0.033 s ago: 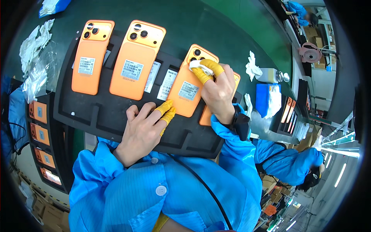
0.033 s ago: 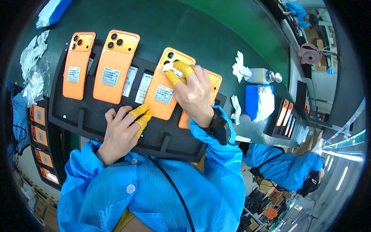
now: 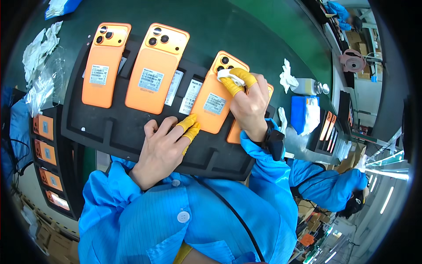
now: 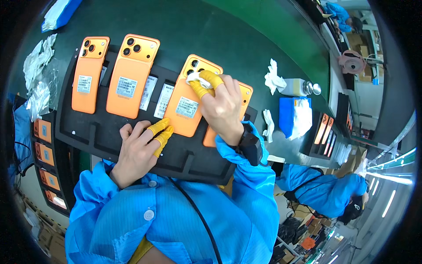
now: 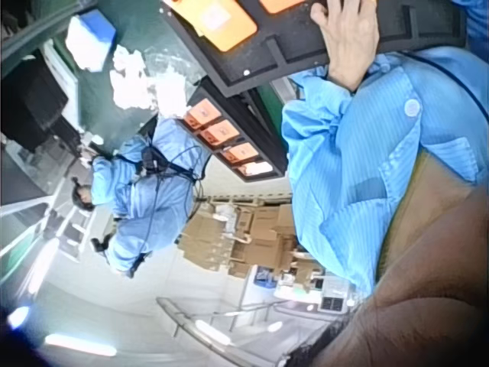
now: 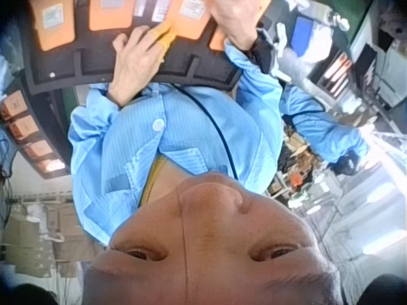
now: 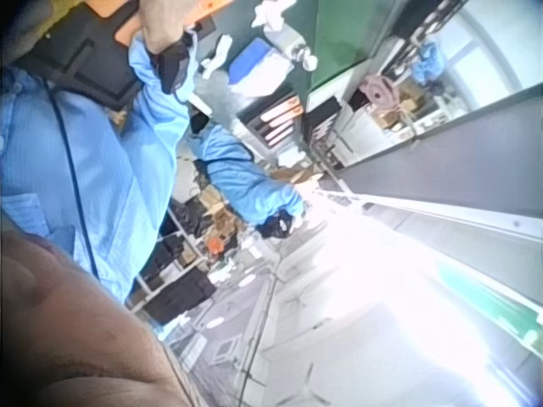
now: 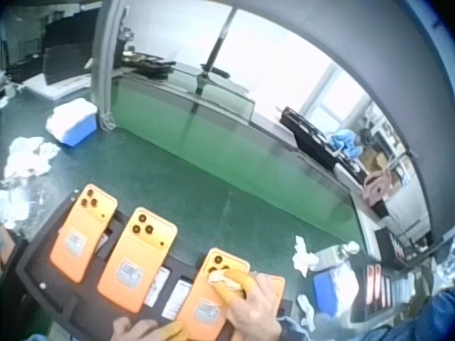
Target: Cleaning and inspecting the backs and screens of smartphones on a factory assembly line.
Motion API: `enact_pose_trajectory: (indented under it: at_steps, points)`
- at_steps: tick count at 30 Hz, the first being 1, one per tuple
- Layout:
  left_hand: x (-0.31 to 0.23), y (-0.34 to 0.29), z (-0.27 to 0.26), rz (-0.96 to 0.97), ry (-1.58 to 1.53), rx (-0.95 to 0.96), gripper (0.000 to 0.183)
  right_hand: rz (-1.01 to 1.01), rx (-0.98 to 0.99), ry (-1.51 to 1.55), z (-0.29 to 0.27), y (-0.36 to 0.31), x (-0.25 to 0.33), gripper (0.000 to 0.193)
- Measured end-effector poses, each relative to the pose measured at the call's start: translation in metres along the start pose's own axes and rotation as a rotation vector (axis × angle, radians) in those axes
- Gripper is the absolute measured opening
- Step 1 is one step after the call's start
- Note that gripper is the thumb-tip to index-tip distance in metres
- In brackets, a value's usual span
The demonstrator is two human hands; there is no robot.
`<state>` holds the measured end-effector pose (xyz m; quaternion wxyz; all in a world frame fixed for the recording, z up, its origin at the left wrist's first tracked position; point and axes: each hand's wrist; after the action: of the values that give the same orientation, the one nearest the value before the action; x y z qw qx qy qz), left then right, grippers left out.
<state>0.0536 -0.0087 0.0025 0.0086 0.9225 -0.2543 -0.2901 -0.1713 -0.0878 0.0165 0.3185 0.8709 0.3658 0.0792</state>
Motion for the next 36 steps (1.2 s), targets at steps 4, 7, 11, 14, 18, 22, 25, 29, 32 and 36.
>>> enact_pose_trajectory:
  at_steps: [4,7,11,14,18,22,25,29,32,36]
  points:
    - [-0.001,0.001,0.000,0.010,-0.001,0.010,0.012,0.038,0.034,-0.063,0.000,-0.004,-0.003,0.019]
    - [-0.002,0.002,-0.002,0.005,-0.009,-0.016,0.011,0.002,0.025,-0.001,0.002,-0.002,-0.003,0.018]
    - [-0.001,0.000,0.000,0.001,0.008,0.006,0.011,0.022,0.017,-0.018,-0.002,-0.004,0.000,0.022]
    - [-0.001,-0.001,0.000,0.003,0.000,0.038,0.012,0.070,-0.003,-0.074,-0.001,-0.005,-0.001,0.023]
    - [-0.002,-0.001,-0.001,0.008,0.007,0.017,0.011,0.035,0.032,-0.013,-0.002,-0.003,-0.001,0.021]
    - [-0.002,0.000,-0.001,0.005,-0.013,0.012,0.018,0.026,0.030,-0.028,-0.004,-0.006,0.002,0.018]
    - [-0.001,-0.001,0.000,-0.002,-0.025,0.020,0.017,0.123,0.003,-0.121,-0.007,-0.008,-0.001,0.019]
    - [-0.002,0.001,-0.001,0.012,0.021,-0.007,0.011,0.120,0.033,-0.114,-0.005,-0.010,-0.007,0.025]
    - [-0.003,0.002,-0.002,0.003,-0.035,-0.028,0.016,0.088,0.020,-0.085,-0.007,-0.010,-0.003,0.024]
    - [-0.001,0.000,-0.001,-0.007,-0.037,0.006,0.015,0.147,0.025,-0.165,-0.009,-0.012,-0.003,0.025]
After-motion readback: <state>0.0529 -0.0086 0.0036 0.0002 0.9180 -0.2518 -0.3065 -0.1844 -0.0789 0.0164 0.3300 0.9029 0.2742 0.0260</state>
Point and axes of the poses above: each hand's wrist, its own y-axis towards the middle knuckle, its own z-axis out of the palm, x = y × z, and after that the axes turned 9 degrees about -z, right-handed
